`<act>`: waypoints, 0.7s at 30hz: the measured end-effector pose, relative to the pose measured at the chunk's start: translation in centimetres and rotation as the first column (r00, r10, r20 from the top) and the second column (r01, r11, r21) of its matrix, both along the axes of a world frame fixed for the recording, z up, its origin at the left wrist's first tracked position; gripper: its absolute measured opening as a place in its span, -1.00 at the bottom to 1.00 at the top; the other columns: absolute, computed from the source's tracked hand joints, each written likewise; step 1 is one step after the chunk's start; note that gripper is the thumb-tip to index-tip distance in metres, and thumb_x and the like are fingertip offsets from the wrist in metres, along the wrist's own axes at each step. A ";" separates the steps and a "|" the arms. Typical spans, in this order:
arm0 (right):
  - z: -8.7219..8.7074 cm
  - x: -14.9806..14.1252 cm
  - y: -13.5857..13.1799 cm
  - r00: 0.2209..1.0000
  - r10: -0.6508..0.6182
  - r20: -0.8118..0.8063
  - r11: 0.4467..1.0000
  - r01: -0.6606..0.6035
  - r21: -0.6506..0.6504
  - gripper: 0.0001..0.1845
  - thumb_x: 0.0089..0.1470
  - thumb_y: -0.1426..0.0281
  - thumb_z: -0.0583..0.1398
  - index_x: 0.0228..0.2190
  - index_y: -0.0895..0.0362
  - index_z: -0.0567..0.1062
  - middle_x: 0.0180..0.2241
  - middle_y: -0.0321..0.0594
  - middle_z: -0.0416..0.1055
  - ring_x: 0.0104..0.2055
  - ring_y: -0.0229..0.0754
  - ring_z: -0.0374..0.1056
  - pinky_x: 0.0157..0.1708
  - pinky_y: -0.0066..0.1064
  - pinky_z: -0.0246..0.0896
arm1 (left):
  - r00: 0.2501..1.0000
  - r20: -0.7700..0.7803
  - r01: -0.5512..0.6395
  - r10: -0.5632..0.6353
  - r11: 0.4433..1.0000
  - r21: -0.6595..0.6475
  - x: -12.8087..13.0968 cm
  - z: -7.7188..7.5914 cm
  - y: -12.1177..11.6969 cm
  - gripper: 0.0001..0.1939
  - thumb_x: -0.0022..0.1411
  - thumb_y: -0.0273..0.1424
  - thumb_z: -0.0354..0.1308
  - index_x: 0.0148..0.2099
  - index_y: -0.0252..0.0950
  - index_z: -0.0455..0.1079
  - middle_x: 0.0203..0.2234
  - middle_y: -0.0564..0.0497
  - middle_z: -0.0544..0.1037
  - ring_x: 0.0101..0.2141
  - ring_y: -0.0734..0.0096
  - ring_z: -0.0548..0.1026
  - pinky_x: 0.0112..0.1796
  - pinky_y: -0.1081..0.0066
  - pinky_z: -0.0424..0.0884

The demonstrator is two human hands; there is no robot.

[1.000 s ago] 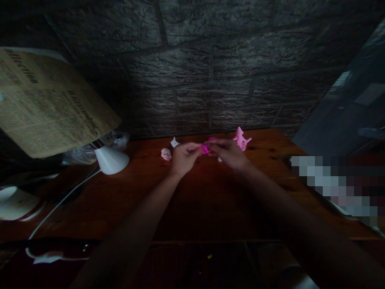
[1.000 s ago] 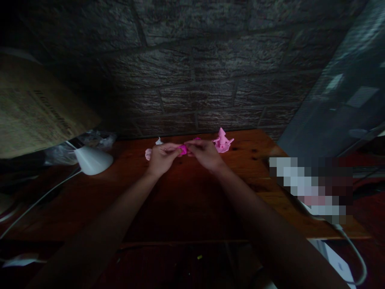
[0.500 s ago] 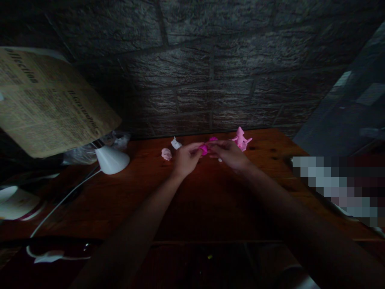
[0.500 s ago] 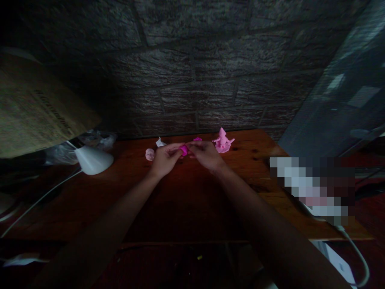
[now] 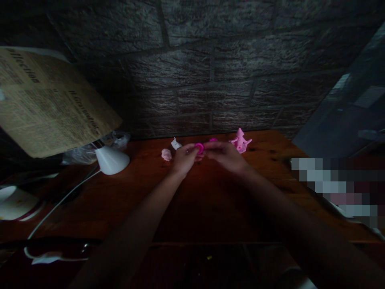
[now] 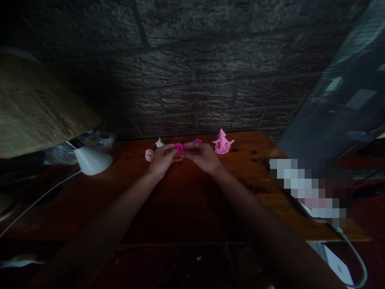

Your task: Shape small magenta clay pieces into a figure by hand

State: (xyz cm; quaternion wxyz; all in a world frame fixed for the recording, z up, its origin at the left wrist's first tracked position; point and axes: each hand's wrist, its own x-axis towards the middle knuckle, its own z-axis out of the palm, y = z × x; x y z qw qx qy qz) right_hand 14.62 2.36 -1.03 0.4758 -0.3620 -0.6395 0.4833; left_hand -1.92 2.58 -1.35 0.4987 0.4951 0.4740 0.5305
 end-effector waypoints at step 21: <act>0.3 -0.3 -0.2 0.998 -0.059 0.028 0.998 0.058 0.039 -0.77 0.02 0.19 0.36 -0.29 0.05 0.66 -0.22 -0.21 0.65 -0.16 -0.12 0.55 -0.09 -0.25 0.47 | 0.976 -0.217 0.038 0.033 0.948 0.317 -0.8 -1.0 0.7 -0.83 0.17 -0.30 0.30 -0.26 -0.30 0.59 -0.36 -0.06 0.68 -0.40 0.37 0.61 -0.43 0.44 0.54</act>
